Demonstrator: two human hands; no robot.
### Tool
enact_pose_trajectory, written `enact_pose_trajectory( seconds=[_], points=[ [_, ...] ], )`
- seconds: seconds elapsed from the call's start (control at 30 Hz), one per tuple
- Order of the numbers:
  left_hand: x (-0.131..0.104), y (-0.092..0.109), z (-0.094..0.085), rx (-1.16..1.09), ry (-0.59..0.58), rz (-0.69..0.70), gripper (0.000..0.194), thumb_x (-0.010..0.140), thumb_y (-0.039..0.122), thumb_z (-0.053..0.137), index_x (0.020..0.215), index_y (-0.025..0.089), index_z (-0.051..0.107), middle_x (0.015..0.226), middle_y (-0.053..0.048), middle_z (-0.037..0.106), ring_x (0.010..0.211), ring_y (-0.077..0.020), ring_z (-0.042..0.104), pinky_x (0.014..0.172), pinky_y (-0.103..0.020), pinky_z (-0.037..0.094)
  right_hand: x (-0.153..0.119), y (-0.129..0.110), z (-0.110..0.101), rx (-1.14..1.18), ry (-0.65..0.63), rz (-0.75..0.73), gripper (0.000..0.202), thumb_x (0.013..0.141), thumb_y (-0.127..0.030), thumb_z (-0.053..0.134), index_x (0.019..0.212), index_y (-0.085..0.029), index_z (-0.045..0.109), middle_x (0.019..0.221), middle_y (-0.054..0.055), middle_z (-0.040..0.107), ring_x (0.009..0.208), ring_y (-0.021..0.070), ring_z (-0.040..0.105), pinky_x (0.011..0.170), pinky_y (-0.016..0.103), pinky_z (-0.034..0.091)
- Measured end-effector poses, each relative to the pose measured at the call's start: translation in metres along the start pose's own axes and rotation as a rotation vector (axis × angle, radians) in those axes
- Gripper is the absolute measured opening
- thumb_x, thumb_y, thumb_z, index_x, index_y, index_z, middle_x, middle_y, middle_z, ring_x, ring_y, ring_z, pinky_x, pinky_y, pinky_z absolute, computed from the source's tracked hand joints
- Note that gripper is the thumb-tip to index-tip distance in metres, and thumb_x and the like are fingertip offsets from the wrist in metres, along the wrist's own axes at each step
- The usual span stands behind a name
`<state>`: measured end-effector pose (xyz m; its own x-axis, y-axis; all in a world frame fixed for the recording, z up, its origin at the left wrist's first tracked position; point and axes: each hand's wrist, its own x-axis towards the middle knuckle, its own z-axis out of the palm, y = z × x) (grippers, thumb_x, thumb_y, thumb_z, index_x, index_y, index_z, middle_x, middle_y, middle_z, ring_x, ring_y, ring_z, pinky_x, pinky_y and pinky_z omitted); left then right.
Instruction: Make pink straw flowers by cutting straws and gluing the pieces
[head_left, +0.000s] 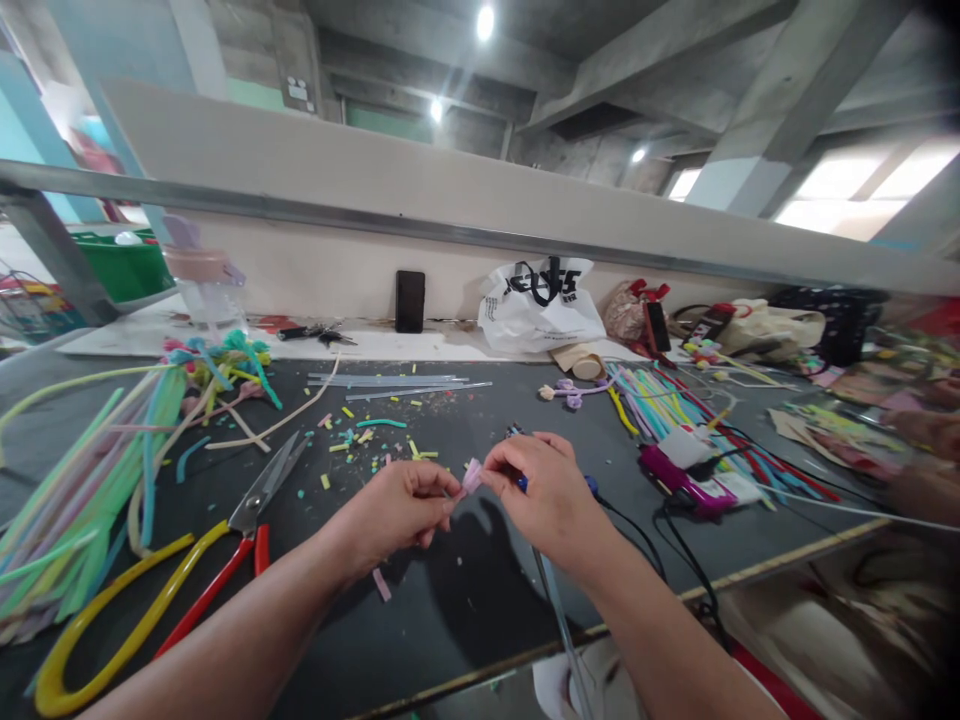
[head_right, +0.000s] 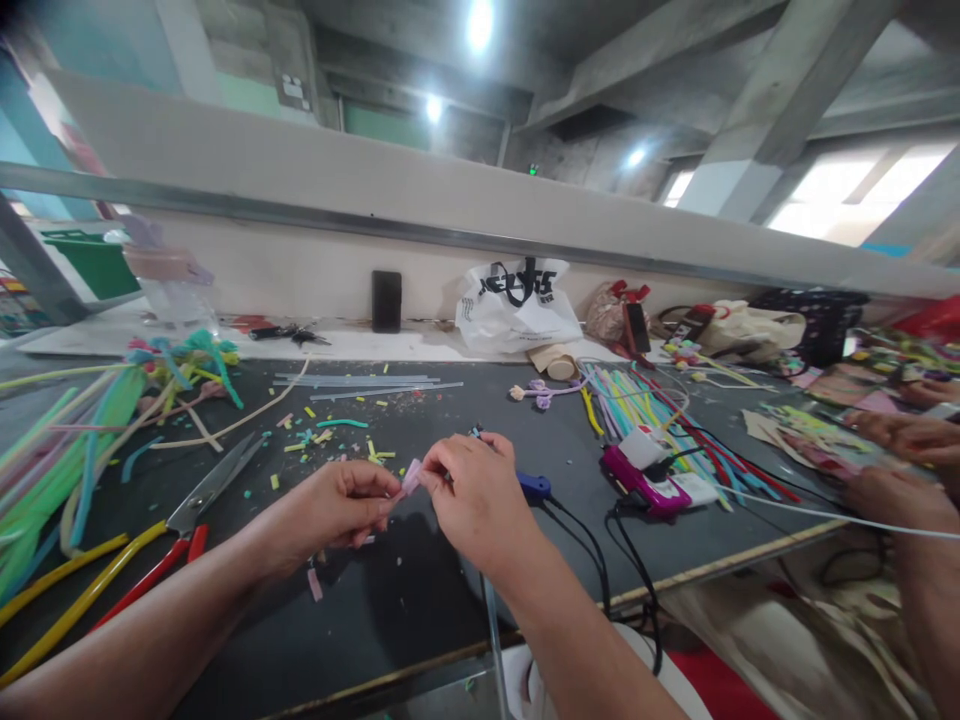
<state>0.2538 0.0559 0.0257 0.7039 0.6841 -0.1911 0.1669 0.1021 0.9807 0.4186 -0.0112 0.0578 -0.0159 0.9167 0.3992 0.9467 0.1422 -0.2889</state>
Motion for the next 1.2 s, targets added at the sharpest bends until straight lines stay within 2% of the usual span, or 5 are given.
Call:
enact_pose_trajectory(
  seconds=[0.3, 0.87, 1.03, 1.13, 1.2],
  points=[
    [-0.0012, 0.0018, -0.0006, 0.041, 0.013, 0.055, 0.013, 0.065, 0.018, 0.054, 0.075, 0.015, 0.062, 0.051, 0.004, 0.054, 0.037, -0.0045, 0.043, 0.037, -0.015, 0.026, 0.0003, -0.0024, 0.0028, -0.012, 0.033, -0.021, 0.008, 0.076, -0.019, 0.060, 0.069, -0.022, 0.057, 0.070, -0.004, 0.064, 0.071, 0.0138, 0.057, 0.086, 0.035, 0.023],
    [-0.0003, 0.0004, -0.0021, 0.010, -0.016, -0.031, 0.014, 0.065, 0.023, 0.060, 0.077, 0.015, 0.062, 0.053, 0.003, 0.055, 0.038, -0.0043, 0.042, 0.038, -0.015, 0.026, 0.0023, 0.0018, 0.0058, 0.064, -0.007, 0.001, 0.007, 0.075, -0.020, 0.062, 0.071, -0.021, 0.056, 0.068, -0.004, 0.061, 0.067, 0.0124, 0.054, 0.079, 0.031, 0.030],
    [-0.0041, 0.0043, -0.0044, -0.084, -0.079, -0.065, 0.017, 0.068, 0.024, 0.059, 0.082, 0.014, 0.060, 0.057, 0.002, 0.055, 0.040, -0.0032, 0.042, 0.037, -0.014, 0.021, 0.0025, 0.0032, 0.0011, 0.181, 0.016, 0.026, 0.008, 0.082, -0.023, 0.053, 0.076, -0.020, 0.058, 0.072, -0.001, 0.061, 0.068, 0.0133, 0.054, 0.068, 0.026, 0.037],
    [-0.0037, 0.0029, -0.0066, -0.182, -0.127, -0.048, 0.018, 0.069, 0.026, 0.060, 0.081, 0.013, 0.059, 0.059, 0.002, 0.056, 0.041, -0.0025, 0.041, 0.036, -0.013, 0.019, 0.0019, 0.0051, -0.0008, 0.295, 0.088, 0.105, 0.015, 0.085, -0.026, 0.046, 0.087, -0.019, 0.059, 0.079, 0.002, 0.062, 0.071, 0.0143, 0.055, 0.067, 0.026, 0.040],
    [-0.0028, 0.0015, -0.0075, -0.230, -0.140, -0.045, 0.018, 0.069, 0.026, 0.061, 0.082, 0.013, 0.058, 0.059, 0.001, 0.056, 0.040, -0.0022, 0.041, 0.036, -0.013, 0.019, 0.0015, 0.0065, -0.0005, 0.410, 0.067, 0.165, 0.019, 0.084, -0.027, 0.047, 0.096, -0.019, 0.058, 0.088, 0.004, 0.063, 0.074, 0.0143, 0.056, 0.069, 0.027, 0.043]
  ],
)
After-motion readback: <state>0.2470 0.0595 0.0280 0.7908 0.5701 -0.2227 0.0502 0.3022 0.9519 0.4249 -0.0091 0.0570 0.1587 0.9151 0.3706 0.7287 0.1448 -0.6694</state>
